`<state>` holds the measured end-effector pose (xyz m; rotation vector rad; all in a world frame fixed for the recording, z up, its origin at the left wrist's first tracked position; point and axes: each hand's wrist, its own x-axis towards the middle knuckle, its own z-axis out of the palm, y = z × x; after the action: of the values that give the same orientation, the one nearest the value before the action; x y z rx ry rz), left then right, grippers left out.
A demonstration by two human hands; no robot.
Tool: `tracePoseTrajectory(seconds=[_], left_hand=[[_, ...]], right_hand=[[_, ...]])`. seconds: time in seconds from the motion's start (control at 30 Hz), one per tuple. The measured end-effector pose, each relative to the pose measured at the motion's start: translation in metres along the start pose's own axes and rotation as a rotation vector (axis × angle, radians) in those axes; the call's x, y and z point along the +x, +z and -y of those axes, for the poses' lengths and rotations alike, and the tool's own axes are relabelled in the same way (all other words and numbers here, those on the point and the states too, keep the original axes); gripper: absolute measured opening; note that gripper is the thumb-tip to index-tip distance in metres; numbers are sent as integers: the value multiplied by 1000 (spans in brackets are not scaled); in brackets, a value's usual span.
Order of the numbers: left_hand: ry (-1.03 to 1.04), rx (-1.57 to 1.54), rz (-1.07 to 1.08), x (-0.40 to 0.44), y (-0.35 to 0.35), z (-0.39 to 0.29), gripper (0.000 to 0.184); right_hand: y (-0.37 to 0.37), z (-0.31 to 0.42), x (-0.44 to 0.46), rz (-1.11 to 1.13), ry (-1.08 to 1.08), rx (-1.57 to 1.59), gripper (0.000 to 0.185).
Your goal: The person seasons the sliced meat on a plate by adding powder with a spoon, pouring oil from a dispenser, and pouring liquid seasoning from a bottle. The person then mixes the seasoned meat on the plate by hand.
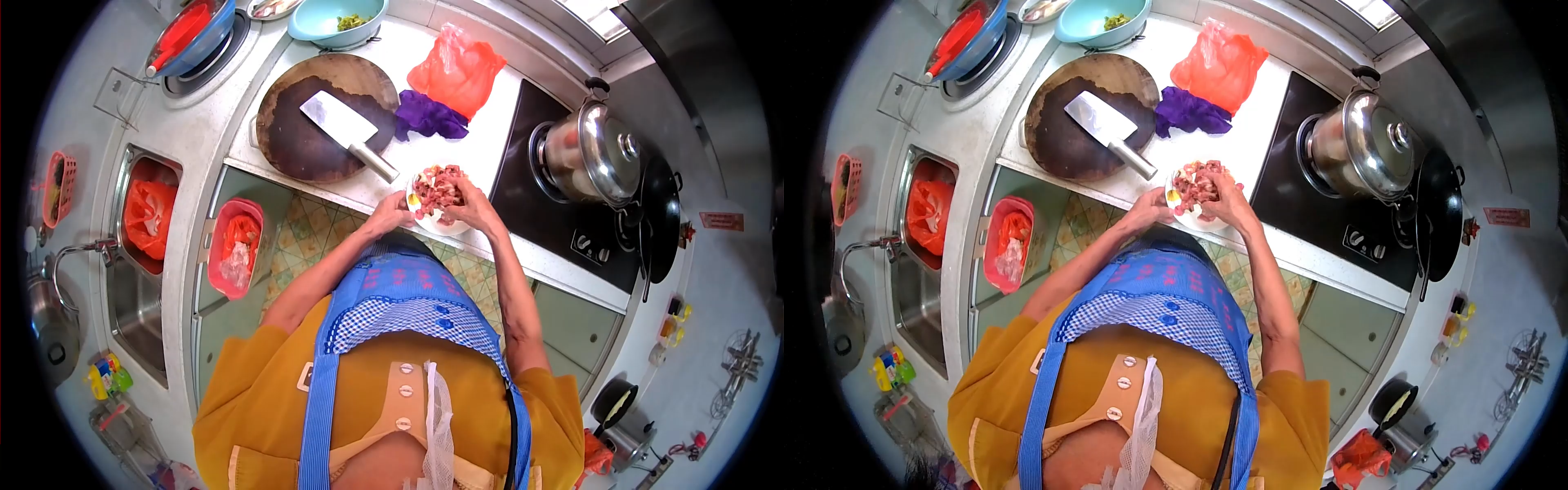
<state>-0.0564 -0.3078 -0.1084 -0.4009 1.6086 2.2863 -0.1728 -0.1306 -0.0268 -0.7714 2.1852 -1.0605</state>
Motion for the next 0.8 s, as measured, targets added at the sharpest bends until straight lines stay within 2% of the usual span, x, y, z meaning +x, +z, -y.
tracePoseTrajectory(seconds=[0.03,0.1,0.13,0.17,0.23,0.37,0.4,0.43,0.5,0.53,0.57,0.63,0.7,0.77,0.8], left_hand=[[-2,-4,-13,0,0,0,43],[-5,-8,-24,2,1,1,42],[9,3,-37,3,1,2,42],[24,14,-49,3,1,3,41],[18,-4,-57,2,2,1,41],[-54,39,-56,-4,6,-11,41],[-51,41,-47,-4,7,-8,41],[-37,14,-41,-3,6,-6,42],[-17,-9,-42,-2,4,-3,43],[-14,-8,-32,-2,3,-2,44],[-9,-6,-22,-1,3,-2,44],[-9,9,-16,0,2,-2,44],[-19,22,-35,-2,3,-6,43],[-12,21,-40,-3,4,-5,42],[-4,24,-43,-3,4,-4,41]], right_hand=[[-1,0,-2,3,4,2,59],[-6,6,-7,46,-4,-229,75],[0,4,-12,-6,-21,-339,81],[9,-3,-15,-5,-19,-338,81],[28,-24,-16,-158,-157,-626,77],[37,-41,-8,-236,-136,-504,60],[39,-36,-9,-309,-148,-558,48],[37,-41,-5,-318,-150,-566,48],[38,-46,5,-371,-141,-383,38],[36,-45,6,-330,-40,-146,34],[33,-44,8,-335,-44,-148,34],[26,-24,11,-205,188,97,29],[17,1,-1,-217,113,15,29],[14,4,-5,-125,57,367,36],[12,5,-8,-146,41,244,39]])
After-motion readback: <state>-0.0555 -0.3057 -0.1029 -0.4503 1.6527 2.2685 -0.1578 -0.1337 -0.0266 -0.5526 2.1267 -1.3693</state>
